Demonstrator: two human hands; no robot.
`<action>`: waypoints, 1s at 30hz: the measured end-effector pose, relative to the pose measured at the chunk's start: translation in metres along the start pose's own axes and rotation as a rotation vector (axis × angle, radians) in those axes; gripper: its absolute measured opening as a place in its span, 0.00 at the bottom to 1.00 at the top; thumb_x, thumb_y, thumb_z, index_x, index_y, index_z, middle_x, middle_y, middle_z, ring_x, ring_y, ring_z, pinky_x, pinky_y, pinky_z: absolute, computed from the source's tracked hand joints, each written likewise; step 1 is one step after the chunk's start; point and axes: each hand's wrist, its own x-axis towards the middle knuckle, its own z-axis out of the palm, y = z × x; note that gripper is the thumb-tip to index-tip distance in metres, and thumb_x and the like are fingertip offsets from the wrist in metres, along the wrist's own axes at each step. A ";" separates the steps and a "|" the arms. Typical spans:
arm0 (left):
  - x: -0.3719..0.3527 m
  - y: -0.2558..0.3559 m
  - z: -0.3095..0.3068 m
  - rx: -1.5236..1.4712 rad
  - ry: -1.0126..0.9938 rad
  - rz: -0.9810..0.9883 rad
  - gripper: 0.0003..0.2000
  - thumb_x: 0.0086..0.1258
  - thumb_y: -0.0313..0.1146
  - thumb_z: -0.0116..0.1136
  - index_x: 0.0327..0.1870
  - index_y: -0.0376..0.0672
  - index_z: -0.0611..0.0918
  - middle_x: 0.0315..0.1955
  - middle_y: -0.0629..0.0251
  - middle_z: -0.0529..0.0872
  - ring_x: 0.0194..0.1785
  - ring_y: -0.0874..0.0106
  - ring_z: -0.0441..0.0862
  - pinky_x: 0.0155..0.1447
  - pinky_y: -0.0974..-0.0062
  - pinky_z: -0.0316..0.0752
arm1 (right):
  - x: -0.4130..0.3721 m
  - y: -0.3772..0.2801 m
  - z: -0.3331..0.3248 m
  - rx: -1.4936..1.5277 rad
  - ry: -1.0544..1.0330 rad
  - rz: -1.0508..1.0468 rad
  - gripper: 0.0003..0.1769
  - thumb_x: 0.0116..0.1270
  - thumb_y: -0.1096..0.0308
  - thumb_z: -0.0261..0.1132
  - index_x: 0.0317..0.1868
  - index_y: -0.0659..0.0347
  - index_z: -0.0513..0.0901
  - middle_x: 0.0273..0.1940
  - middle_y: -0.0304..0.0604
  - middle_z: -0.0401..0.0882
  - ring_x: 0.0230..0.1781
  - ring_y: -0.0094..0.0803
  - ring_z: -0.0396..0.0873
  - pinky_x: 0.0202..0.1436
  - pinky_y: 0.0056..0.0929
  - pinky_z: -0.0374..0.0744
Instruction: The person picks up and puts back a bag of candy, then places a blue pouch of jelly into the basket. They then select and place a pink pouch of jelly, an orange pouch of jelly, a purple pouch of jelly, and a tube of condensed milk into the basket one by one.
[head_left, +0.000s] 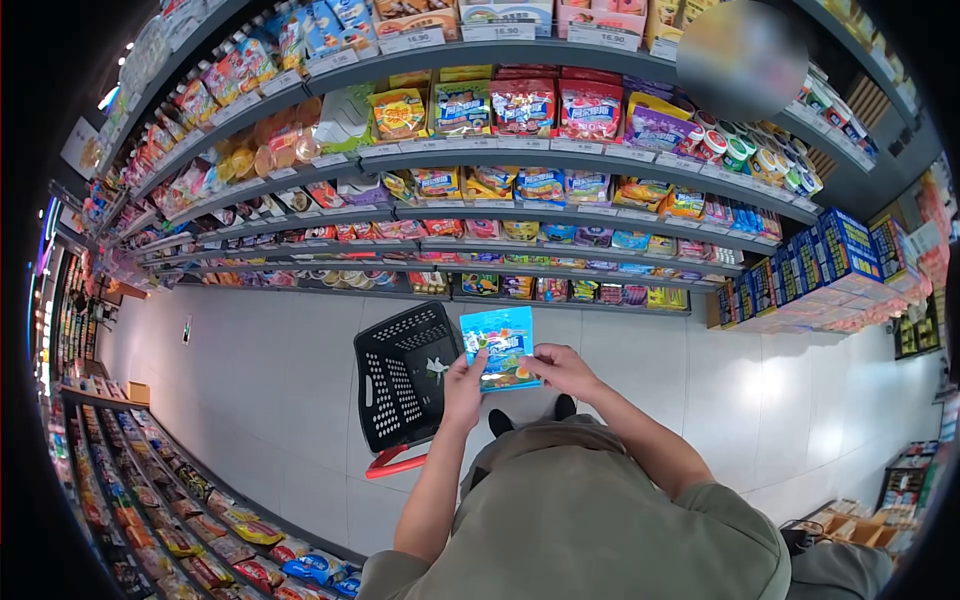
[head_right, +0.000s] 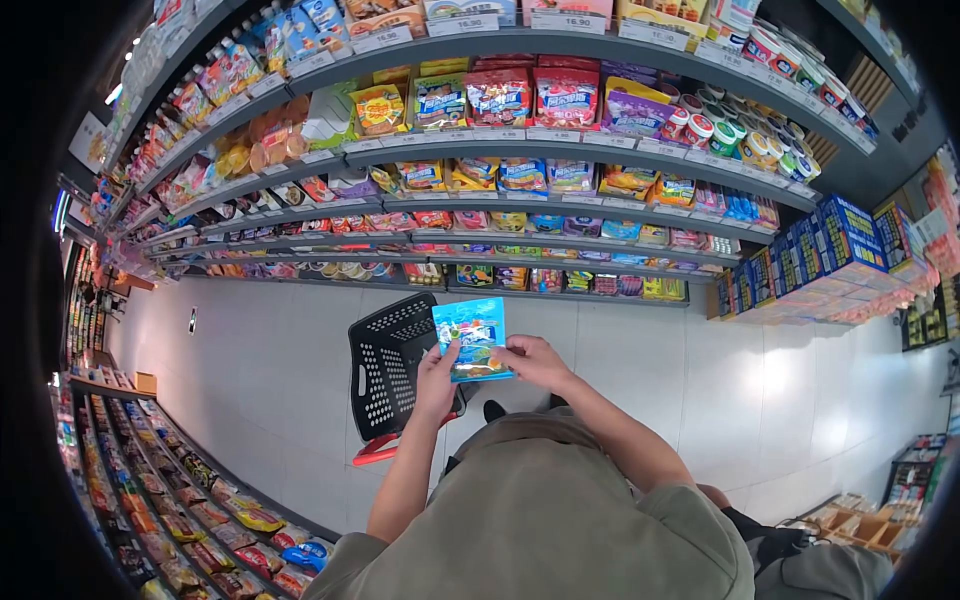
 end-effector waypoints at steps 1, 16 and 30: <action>-0.001 0.004 -0.006 -0.011 0.020 -0.003 0.13 0.80 0.35 0.57 0.53 0.35 0.83 0.45 0.64 0.88 0.45 0.77 0.86 0.50 0.76 0.81 | 0.002 -0.002 0.006 -0.006 0.003 0.003 0.22 0.71 0.48 0.68 0.44 0.61 0.86 0.34 0.33 0.83 0.31 0.18 0.77 0.32 0.22 0.75; -0.005 0.025 -0.105 0.307 0.130 0.029 0.17 0.79 0.41 0.58 0.58 0.39 0.79 0.49 0.63 0.87 0.54 0.74 0.83 0.56 0.73 0.77 | 0.035 0.003 0.059 -0.036 0.246 -0.056 0.18 0.73 0.55 0.68 0.50 0.62 0.88 0.39 0.32 0.86 0.39 0.16 0.76 0.44 0.23 0.76; -0.087 -0.013 -0.225 1.261 0.189 -0.027 0.18 0.73 0.46 0.61 0.45 0.36 0.85 0.35 0.50 0.90 0.42 0.57 0.89 0.47 0.62 0.81 | 0.114 -0.023 -0.050 0.194 0.592 0.019 0.16 0.67 0.50 0.72 0.39 0.56 0.89 0.25 0.27 0.74 0.22 0.13 0.64 0.25 0.18 0.61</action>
